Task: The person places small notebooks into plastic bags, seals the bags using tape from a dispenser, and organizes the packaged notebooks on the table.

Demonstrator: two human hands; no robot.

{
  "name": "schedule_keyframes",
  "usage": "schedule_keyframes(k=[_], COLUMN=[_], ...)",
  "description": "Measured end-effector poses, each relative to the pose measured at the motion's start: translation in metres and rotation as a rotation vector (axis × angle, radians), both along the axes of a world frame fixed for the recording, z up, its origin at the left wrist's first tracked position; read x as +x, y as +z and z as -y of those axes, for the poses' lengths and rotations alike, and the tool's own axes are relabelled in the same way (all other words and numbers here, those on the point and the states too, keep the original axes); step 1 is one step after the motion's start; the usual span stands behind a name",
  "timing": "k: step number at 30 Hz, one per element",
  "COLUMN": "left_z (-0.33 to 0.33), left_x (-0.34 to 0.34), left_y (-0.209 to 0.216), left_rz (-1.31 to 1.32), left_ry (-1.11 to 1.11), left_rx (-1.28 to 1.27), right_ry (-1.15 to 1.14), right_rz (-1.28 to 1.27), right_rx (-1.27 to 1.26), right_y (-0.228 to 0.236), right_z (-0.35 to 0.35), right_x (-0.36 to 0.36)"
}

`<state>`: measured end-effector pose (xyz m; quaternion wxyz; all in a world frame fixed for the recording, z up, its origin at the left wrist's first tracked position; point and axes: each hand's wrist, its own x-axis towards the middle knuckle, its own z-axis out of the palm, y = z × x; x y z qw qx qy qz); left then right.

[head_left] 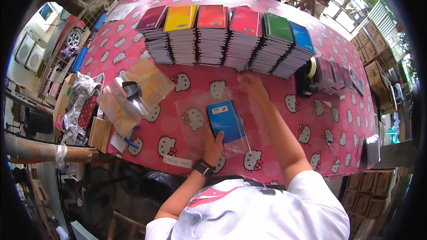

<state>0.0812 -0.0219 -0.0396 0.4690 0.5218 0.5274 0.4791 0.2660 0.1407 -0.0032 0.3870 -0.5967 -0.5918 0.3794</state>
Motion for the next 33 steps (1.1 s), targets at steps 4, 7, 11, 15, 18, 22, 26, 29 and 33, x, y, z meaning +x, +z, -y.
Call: schedule_keyframes(k=[4,7,11,15,18,22,26,29,33], left_z=[0.009,0.005,0.000,-0.004,-0.029,-0.103,-0.131,-0.138,-0.131], left_x=[0.007,0.013,0.007,-0.009,-0.014,-0.044,-0.024,-0.030,-0.014], left_y=[0.005,-0.002,-0.002,-0.016,0.022,0.011,0.030,0.009,0.043], left_rz=[0.151,0.177,0.244,0.105,0.144,-0.105,-0.263,-0.314,-0.465], left_ry=[-0.011,-0.051,-0.140,-0.215,-0.229,-0.255,-0.585,-0.577,-0.601], left_rx=[-0.075,-0.057,-0.095,-0.039,-0.094,0.138,-0.138,0.022,-0.139], right_ry=[0.287,0.146,-0.009,-0.089,-0.049,0.194,0.165,0.094,0.001], right_rz=[-0.022,-0.187,-0.085,-0.185,-0.256,0.301,0.834,0.802,0.769], right_rx=[-0.177,-0.282,-0.256,-0.298,-0.281,-0.113,0.112,0.138,0.062], right_y=[-0.004,0.000,0.002,0.010,0.011,0.043,0.020,0.019,0.014], right_z=[0.102,0.135,0.144,0.144,0.149,0.160,0.161,0.155,0.166], right_x=[-0.013,-0.017,-0.018,-0.022,-0.011,-0.030,-0.036,-0.054,-0.053])
